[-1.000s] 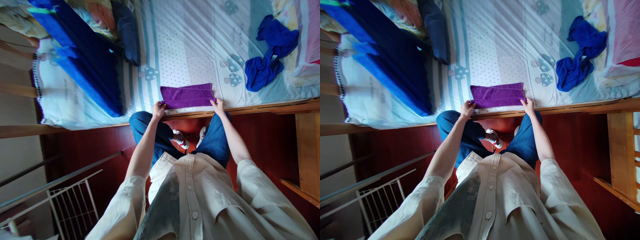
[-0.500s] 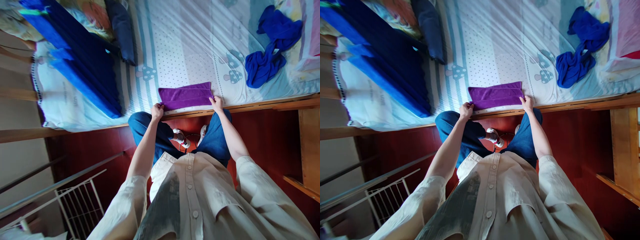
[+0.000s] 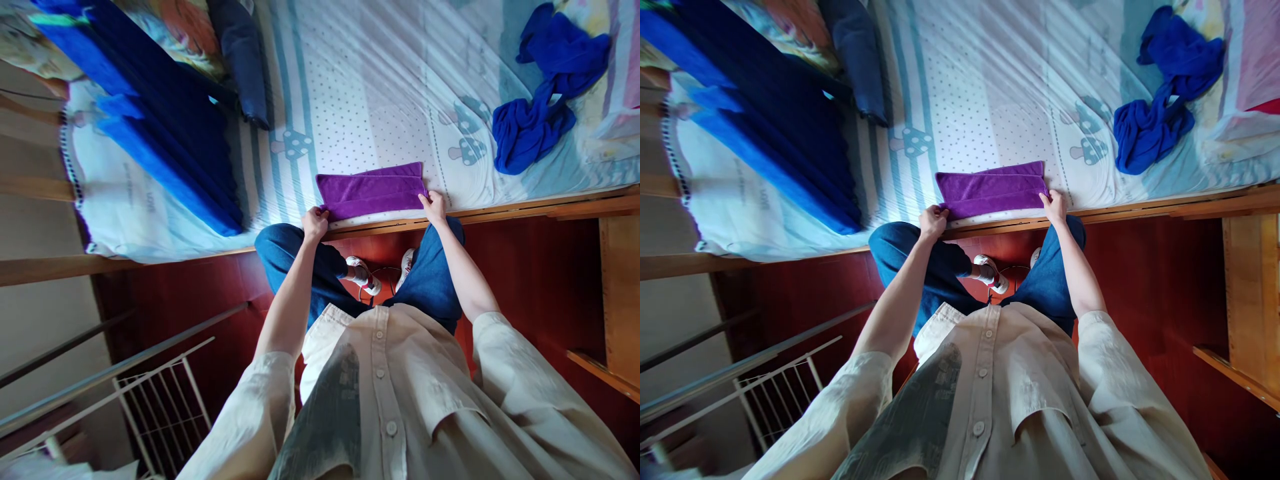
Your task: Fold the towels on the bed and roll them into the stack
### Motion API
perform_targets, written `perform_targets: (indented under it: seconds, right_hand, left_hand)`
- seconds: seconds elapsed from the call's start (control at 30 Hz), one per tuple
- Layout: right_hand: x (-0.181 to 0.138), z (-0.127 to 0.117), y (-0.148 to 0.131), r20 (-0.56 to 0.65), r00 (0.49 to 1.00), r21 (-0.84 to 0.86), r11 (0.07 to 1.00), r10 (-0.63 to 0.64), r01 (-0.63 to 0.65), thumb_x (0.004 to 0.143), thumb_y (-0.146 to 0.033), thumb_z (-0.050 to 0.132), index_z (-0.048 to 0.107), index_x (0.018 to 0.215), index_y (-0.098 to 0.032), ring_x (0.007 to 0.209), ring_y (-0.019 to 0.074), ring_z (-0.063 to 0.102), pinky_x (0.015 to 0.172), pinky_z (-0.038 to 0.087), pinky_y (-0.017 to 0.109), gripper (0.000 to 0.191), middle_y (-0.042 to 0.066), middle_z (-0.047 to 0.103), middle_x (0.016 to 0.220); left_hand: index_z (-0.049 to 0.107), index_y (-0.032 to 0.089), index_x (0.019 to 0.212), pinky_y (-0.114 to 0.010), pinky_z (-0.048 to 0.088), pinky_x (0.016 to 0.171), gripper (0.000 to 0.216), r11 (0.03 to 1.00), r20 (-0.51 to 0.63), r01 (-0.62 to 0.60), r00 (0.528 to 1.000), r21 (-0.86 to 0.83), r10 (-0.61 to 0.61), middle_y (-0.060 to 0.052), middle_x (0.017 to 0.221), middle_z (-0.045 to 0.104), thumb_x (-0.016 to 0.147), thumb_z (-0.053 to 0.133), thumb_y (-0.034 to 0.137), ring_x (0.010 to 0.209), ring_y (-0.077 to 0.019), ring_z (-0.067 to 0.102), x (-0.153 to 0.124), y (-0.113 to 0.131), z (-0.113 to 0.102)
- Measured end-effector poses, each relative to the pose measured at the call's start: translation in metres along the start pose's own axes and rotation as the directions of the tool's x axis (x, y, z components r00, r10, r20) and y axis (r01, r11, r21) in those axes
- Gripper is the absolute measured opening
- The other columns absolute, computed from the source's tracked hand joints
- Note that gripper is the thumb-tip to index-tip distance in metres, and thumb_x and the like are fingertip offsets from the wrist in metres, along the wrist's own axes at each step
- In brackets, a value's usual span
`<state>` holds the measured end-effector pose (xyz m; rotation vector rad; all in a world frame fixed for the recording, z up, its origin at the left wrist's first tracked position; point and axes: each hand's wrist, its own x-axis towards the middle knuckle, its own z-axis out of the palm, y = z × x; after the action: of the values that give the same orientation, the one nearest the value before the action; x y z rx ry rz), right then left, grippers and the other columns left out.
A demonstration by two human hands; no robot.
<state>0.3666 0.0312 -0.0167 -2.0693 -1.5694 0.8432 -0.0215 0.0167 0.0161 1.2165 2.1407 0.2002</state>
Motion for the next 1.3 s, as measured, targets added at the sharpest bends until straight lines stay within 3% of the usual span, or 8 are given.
perform_targets:
  seconds: [0.23,0.37,0.47,0.53,0.73,0.93,1.1,1.3]
  right_hand:
    - [-0.024,-0.022,-0.018,-0.074,0.991,-0.185,0.978,-0.108,0.093,0.104,-0.027,0.042,0.060,0.142,-0.013,0.122,0.0273,0.066,0.110,0.049,0.041,0.044,0.019,0.069,0.134]
    - [-0.043,-0.036,-0.028,0.027,0.946,-0.325,0.892,-0.324,0.315,0.106,-0.023,0.035,0.059,0.149,-0.015,0.145,0.0273,0.053,0.123,0.040,0.046,0.050,0.017,0.061,0.152]
    - [-0.049,-0.035,-0.031,0.191,0.875,-0.334,0.809,-0.445,0.484,0.105,-0.020,0.036,0.058,0.152,-0.014,0.152,0.0261,0.047,0.127,0.036,0.046,0.052,0.014,0.055,0.159]
    - [-0.046,-0.029,-0.033,0.250,0.854,-0.351,0.779,-0.457,0.520,0.102,-0.016,0.039,0.055,0.155,-0.012,0.155,0.0262,0.043,0.129,0.035,0.048,0.055,0.015,0.051,0.162]
    - [-0.017,-0.007,-0.045,0.275,0.897,-0.465,0.769,-0.346,0.439,0.096,-0.003,0.039,0.057,0.154,-0.009,0.153,0.0281,0.048,0.127,0.038,0.051,0.061,0.020,0.055,0.158]
    - [0.005,-0.010,-0.058,0.316,0.890,-0.499,0.740,-0.329,0.451,0.094,0.000,0.044,0.064,0.147,-0.014,0.144,0.0280,0.058,0.122,0.043,0.049,0.059,0.018,0.062,0.151]
    - [-0.012,-0.027,-0.054,0.407,0.854,-0.467,0.729,-0.325,0.500,0.091,0.003,0.046,0.067,0.143,-0.011,0.141,0.0267,0.061,0.122,0.044,0.044,0.058,0.019,0.064,0.147]
    - [-0.026,-0.043,-0.028,0.370,0.884,-0.260,0.882,-0.286,0.394,0.089,-0.004,0.056,0.072,0.138,-0.025,0.129,0.0266,0.070,0.115,0.053,0.043,0.055,0.008,0.073,0.139]
  left_hand:
    - [0.059,0.010,0.132,-0.041,0.054,0.104,0.040,0.984,-0.108,-0.168,0.979,0.053,0.173,-0.022,0.126,0.071,0.094,0.055,0.022,0.113,-0.0283,0.071,-0.016,0.000,-0.003]
    - [0.052,0.011,0.150,-0.051,0.040,0.123,0.054,0.822,-0.028,-0.516,0.843,0.239,0.537,-0.024,0.157,0.053,0.098,0.049,0.026,0.149,-0.0338,0.048,-0.036,0.002,0.003]
    - [0.041,0.008,0.161,-0.054,0.031,0.130,0.067,0.695,0.101,-0.647,0.751,0.315,0.653,-0.022,0.168,0.040,0.096,0.046,0.022,0.160,-0.0338,0.033,-0.042,0.004,0.017]
    - [0.036,0.005,0.164,-0.055,0.028,0.131,0.072,0.666,0.132,-0.653,0.743,0.360,0.656,-0.023,0.169,0.038,0.093,0.044,0.016,0.161,-0.0344,0.031,-0.038,0.005,0.026]
    - [0.040,0.005,0.163,-0.057,0.033,0.128,0.070,0.615,0.174,-0.639,0.745,0.461,0.644,-0.027,0.161,0.048,0.093,0.037,0.008,0.153,-0.0359,0.044,-0.010,0.011,0.037]
    - [0.052,0.006,0.155,-0.050,0.042,0.124,0.064,0.566,0.270,-0.677,0.721,0.470,0.638,-0.028,0.154,0.055,0.092,0.039,0.002,0.145,-0.0348,0.055,0.007,0.025,0.021]
    - [0.057,0.011,0.152,-0.042,0.049,0.117,0.066,0.521,0.412,-0.721,0.690,0.456,0.594,-0.023,0.152,0.059,0.090,0.037,0.000,0.136,-0.0301,0.063,0.002,0.019,0.006]
    - [0.061,0.024,0.150,-0.040,0.056,0.109,0.070,0.665,0.405,-0.676,0.731,0.318,0.550,-0.013,0.146,0.067,0.084,0.053,0.004,0.126,-0.0302,0.070,-0.004,0.003,-0.008]
